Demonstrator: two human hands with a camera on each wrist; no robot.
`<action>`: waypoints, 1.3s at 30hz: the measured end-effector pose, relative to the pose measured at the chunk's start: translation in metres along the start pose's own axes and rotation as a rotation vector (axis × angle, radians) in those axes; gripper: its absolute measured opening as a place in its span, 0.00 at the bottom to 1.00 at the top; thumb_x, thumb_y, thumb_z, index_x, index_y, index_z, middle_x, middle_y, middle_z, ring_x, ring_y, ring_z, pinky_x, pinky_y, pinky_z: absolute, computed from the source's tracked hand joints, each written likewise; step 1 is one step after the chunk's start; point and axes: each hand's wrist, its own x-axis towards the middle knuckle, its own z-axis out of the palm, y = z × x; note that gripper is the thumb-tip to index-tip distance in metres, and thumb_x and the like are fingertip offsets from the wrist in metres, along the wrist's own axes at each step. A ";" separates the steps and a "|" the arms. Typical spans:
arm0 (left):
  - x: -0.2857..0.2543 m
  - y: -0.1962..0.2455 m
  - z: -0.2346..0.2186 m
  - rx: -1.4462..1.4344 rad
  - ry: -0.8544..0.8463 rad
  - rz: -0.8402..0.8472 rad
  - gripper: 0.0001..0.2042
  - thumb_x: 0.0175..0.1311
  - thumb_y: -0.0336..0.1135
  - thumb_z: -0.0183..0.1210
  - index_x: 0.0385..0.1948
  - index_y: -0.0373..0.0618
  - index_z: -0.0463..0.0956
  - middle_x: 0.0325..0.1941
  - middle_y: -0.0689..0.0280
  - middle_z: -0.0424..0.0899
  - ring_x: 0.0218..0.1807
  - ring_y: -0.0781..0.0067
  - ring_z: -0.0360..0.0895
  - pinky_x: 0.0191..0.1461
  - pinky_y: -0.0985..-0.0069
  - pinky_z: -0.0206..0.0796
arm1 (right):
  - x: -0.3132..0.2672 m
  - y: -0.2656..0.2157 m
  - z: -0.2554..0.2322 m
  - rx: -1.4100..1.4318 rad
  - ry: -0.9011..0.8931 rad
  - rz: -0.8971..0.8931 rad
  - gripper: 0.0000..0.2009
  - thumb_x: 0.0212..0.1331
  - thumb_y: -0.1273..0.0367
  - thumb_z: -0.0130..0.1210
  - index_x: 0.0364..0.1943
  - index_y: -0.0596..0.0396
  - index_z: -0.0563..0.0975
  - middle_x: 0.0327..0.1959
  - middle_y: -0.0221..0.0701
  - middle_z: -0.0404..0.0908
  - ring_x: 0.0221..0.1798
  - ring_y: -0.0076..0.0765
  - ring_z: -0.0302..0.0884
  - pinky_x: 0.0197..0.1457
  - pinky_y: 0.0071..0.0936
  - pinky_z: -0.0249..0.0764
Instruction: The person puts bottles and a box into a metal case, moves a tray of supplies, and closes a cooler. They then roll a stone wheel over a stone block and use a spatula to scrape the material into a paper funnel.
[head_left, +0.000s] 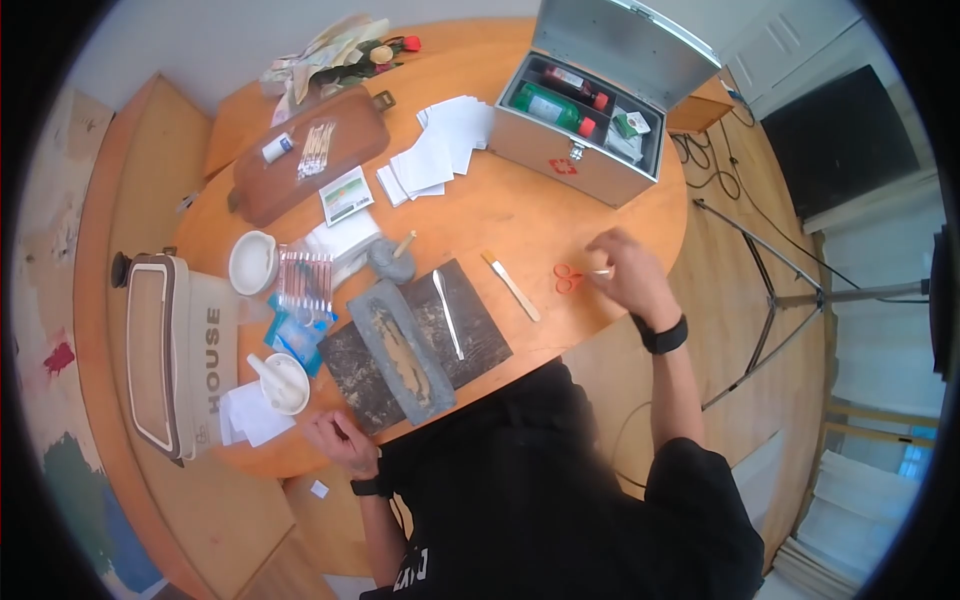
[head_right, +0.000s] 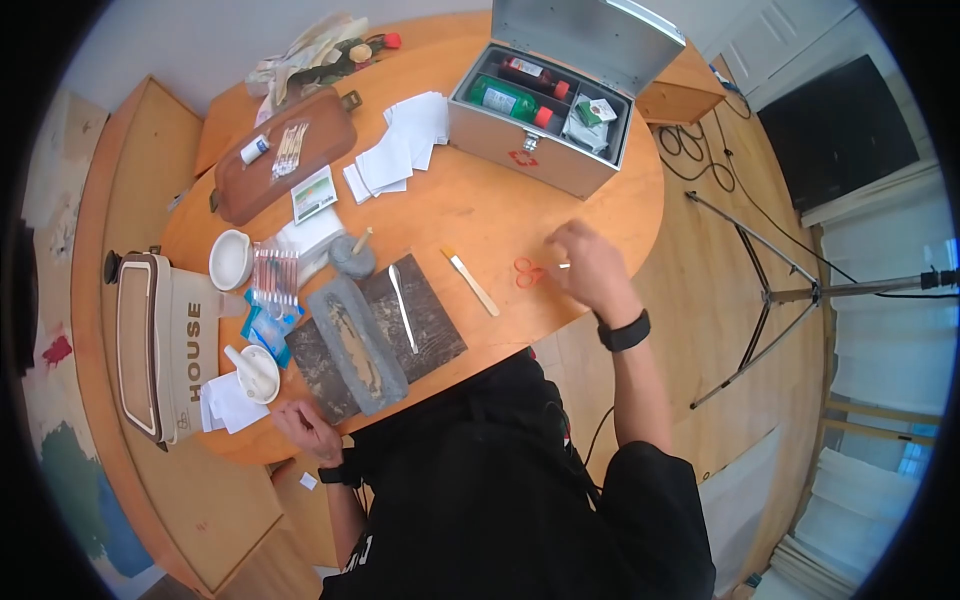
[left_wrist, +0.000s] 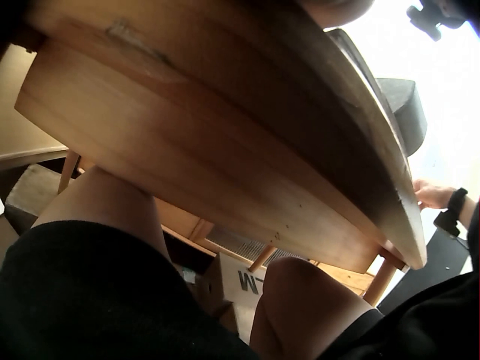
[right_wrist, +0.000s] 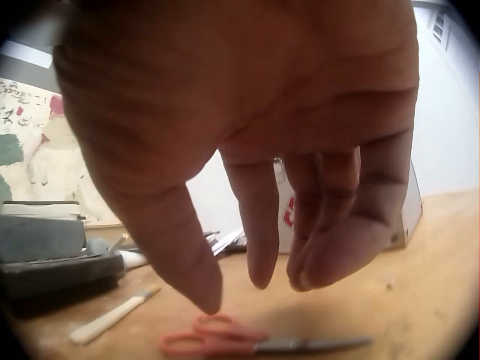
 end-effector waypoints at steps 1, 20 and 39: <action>-0.001 0.000 0.000 -0.010 -0.012 -0.023 0.05 0.67 0.26 0.50 0.29 0.36 0.71 0.34 0.56 0.68 0.39 0.56 0.66 0.43 0.64 0.58 | -0.005 0.008 0.019 -0.003 -0.004 0.011 0.10 0.49 0.71 0.62 0.37 0.54 0.81 0.40 0.34 0.80 0.36 0.41 0.81 0.40 0.34 0.77; -0.001 -0.001 -0.001 0.001 -0.015 0.005 0.08 0.70 0.29 0.49 0.29 0.37 0.70 0.35 0.57 0.67 0.40 0.59 0.66 0.43 0.67 0.58 | 0.041 0.008 -0.023 0.315 0.121 -0.005 0.03 0.50 0.72 0.59 0.27 0.55 0.77 0.25 0.29 0.80 0.25 0.28 0.76 0.31 0.25 0.72; -0.003 0.000 0.001 -0.058 0.000 -0.045 0.07 0.69 0.28 0.50 0.29 0.37 0.70 0.38 0.56 0.67 0.42 0.57 0.66 0.45 0.66 0.59 | 0.027 -0.069 0.024 -0.075 -0.118 -0.139 0.17 0.52 0.54 0.64 0.31 0.54 0.80 0.31 0.35 0.80 0.35 0.45 0.81 0.39 0.39 0.77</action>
